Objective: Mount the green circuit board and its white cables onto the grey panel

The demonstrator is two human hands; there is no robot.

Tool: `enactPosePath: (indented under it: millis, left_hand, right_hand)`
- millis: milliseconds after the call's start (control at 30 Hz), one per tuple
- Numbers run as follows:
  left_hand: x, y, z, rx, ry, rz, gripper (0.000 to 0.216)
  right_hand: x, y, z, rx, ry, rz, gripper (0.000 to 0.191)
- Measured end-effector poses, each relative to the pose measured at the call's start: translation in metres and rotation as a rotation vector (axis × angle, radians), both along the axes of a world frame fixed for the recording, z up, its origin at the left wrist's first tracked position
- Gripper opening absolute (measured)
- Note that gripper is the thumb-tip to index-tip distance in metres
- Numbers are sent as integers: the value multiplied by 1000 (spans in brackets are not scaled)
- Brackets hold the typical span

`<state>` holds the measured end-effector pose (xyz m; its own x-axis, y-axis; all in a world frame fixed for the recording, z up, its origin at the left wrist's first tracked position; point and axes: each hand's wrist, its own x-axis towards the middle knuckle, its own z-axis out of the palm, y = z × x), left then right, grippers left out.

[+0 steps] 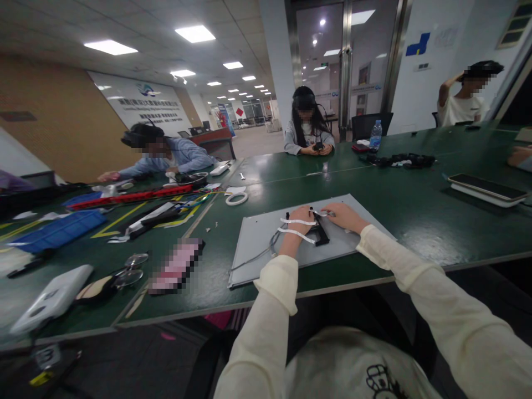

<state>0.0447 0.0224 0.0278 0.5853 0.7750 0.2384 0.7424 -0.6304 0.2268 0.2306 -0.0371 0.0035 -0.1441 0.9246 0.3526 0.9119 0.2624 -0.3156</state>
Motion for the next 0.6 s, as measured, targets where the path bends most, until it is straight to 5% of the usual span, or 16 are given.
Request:
enactPosePath:
  millis: [600]
  left_hand:
    - [-1, 3, -6, -16, 30, 64, 34]
  right_hand:
    - [-8, -4, 6, 31, -70, -65, 28]
